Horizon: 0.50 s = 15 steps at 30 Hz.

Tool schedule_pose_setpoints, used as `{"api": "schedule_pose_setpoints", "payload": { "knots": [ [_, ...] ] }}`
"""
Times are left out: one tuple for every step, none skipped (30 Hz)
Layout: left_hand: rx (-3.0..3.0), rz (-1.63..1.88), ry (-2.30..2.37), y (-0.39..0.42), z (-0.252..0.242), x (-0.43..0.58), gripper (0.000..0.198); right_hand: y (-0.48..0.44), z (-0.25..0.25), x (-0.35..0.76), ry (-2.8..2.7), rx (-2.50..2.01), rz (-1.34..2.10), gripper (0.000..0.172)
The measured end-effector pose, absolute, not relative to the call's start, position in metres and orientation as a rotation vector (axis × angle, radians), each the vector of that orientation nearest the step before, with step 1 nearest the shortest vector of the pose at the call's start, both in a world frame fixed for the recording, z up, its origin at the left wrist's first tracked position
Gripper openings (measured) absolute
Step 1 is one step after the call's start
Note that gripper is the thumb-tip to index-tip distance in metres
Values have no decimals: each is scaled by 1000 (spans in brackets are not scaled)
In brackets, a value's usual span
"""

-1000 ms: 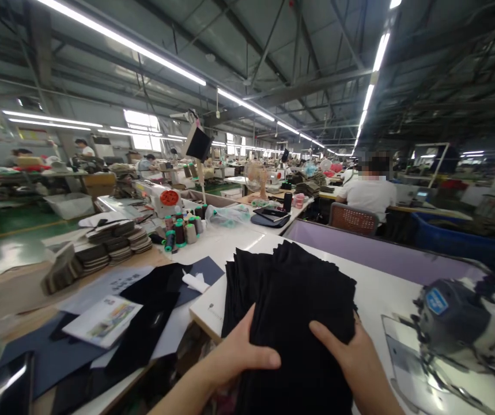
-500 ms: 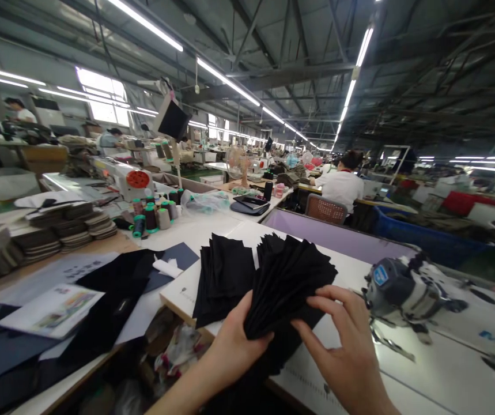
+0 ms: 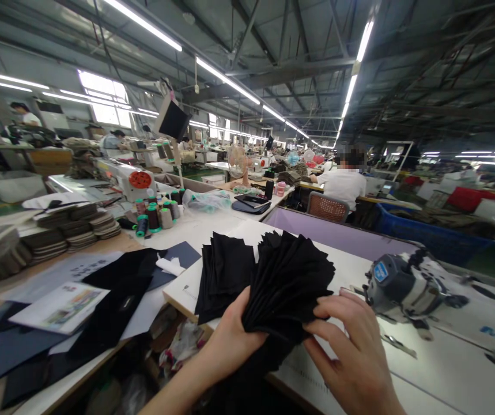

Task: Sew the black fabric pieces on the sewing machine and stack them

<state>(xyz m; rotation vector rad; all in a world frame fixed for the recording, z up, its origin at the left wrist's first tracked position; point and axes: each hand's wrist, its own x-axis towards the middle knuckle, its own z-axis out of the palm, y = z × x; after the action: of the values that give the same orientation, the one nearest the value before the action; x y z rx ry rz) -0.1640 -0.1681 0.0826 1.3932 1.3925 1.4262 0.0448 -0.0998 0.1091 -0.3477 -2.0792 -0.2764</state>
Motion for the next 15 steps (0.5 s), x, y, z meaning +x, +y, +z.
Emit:
{"api": "schedule_pose_setpoints", "payload": {
  "knots": [
    [1382,1432,1386,-168,82,-165,47,-101,107,46,-2097,-343,-221,16],
    [1375,1439,1384,-168,81,-166,49,-103,106,46,-2118,-340,-136,14],
    [1371,1446,1382,-167,80,-167,51,-105,104,47,-2136,-336,-25,12],
    [1370,1448,1375,-167,79,-168,53,-107,102,47,-2147,-342,111,10],
    [1368,1450,1365,-166,79,-169,54,-110,101,47,-2145,-356,254,11],
    [1368,1449,1353,-166,78,-169,56,-112,100,46,-2121,-378,388,15],
    [1368,1447,1339,-165,78,-170,57,-114,99,44,-2079,-420,497,19],
    [1370,1444,1328,-165,78,-170,59,-115,99,43,-2031,-480,569,23],
    [1378,1439,1323,-165,78,-170,60,-115,98,41,-1985,-554,595,26],
    [1392,1432,1326,-165,79,-169,59,-114,99,39,-1949,-626,576,27],
    [1409,1423,1332,-165,80,-169,58,-112,99,38,-1931,-684,523,29],
    [1425,1415,1335,-166,81,-168,57,-110,100,36,-1929,-724,449,31],
    [1436,1407,1332,-166,82,-167,55,-108,100,35,-1938,-739,366,33],
    [1441,1403,1326,-167,84,-167,55,-105,101,35,-1953,-728,282,33],
    [1437,1402,1318,-167,86,-166,54,-104,101,35,-1966,-698,202,31]
  ]
}}
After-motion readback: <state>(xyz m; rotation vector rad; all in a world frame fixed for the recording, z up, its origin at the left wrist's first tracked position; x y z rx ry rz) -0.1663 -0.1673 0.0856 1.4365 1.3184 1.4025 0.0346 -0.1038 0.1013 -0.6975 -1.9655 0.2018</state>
